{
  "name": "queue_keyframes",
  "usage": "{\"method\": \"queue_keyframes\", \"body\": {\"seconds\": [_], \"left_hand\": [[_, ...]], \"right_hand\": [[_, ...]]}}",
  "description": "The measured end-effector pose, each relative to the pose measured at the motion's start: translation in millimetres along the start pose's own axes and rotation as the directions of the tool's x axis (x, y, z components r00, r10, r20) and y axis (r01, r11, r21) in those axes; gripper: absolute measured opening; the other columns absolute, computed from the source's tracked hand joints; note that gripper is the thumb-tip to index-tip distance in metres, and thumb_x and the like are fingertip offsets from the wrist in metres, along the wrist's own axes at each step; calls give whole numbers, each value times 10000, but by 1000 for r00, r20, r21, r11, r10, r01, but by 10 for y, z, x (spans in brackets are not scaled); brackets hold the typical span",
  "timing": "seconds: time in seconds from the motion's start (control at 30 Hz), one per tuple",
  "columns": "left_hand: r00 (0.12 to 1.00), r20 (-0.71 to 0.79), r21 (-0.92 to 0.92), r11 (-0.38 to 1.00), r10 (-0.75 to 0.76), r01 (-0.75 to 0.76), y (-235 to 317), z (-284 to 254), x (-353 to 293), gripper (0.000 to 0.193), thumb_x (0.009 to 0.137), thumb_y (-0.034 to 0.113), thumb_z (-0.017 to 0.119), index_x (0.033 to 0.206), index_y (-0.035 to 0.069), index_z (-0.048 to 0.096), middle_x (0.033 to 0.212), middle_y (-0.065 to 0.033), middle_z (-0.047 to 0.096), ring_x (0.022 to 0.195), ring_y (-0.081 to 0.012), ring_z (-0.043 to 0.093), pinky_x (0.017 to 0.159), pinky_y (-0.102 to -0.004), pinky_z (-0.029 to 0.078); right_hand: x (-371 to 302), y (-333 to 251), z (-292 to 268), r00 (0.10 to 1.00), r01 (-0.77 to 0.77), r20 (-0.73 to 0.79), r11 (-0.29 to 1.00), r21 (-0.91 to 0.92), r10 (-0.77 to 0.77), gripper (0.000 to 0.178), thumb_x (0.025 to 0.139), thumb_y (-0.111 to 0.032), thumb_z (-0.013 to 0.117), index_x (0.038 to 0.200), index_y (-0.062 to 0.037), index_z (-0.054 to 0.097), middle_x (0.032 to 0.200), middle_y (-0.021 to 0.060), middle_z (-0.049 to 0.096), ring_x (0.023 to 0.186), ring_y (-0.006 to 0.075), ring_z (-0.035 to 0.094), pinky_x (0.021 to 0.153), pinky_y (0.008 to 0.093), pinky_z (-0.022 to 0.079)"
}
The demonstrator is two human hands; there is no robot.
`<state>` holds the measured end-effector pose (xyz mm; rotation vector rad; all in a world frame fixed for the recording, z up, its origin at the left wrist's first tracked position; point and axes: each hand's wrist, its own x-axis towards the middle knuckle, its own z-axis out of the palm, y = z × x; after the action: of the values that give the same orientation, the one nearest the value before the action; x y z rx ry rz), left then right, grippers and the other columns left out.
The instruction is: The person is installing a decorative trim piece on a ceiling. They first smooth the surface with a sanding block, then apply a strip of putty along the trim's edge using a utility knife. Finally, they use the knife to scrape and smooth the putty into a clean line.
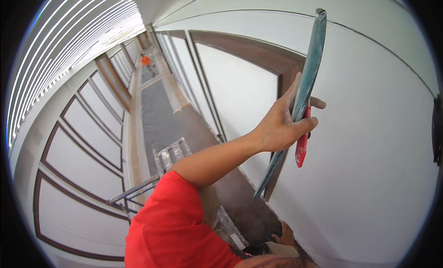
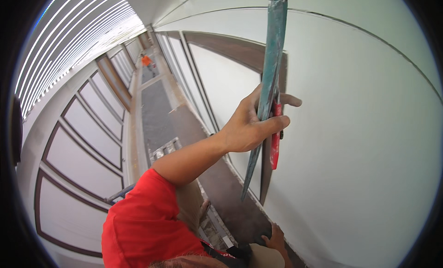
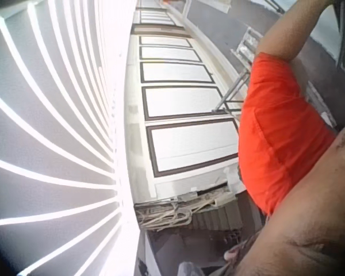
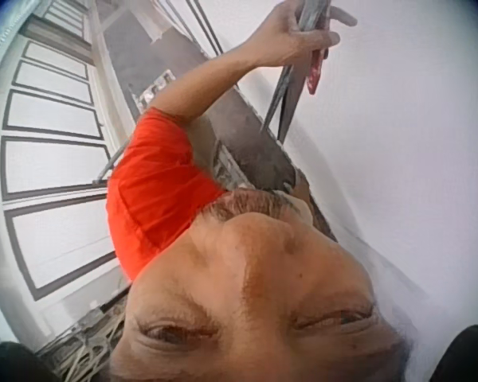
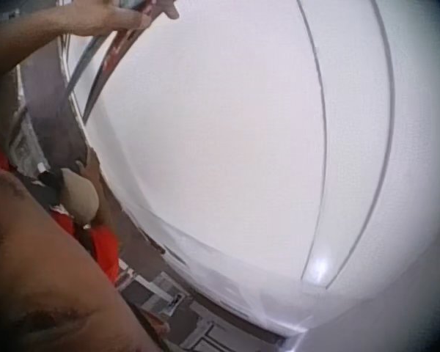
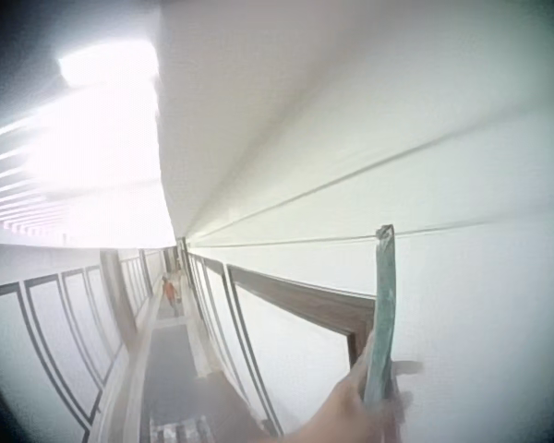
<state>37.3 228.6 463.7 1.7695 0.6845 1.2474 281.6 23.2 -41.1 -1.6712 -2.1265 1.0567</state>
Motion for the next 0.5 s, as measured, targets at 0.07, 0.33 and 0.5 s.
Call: {"method": "queue_keyframes", "body": {"seconds": [0.07, 0.33, 0.5], "left_hand": [[1000, 15, -22, 1000, 4, -4, 56, 25, -23, 603, 911, 77, 673, 1450, 16, 410, 1242, -147, 659, 796, -86, 562, 714, -285, 521], [993, 102, -187, 982, 57, -38, -104, 299, 148, 645, 928, 27, 656, 1491, -3, 344, 1241, -180, 650, 790, -70, 558, 700, -271, 540], [987, 145, -178, 983, 62, -36, -147, 229, 233, 965, 936, 6, 609, 1614, -72, -74, 1217, -172, 656, 758, -70, 576, 665, -251, 526]], "right_hand": [[3, 8, 42, 999, 15, -33, 1000, -21, -16, 967, 845, -523, 781, 1575, -53, 355, 1577, 258, 401, 1465, 441, 362, 1212, 533, 282], [-130, -34, 175, 953, -147, -278, 986, -77, 120, 1000, 827, -730, 686, 1541, -73, 440, 1564, 288, 407, 1468, 495, 336, 1215, 597, 249], [-350, -190, 454, 907, -199, -416, 933, -299, 61, 998, 843, -726, 677, 1563, -84, 421, 1587, 297, 379, 1486, 493, 320, 1229, 580, 244]]}}
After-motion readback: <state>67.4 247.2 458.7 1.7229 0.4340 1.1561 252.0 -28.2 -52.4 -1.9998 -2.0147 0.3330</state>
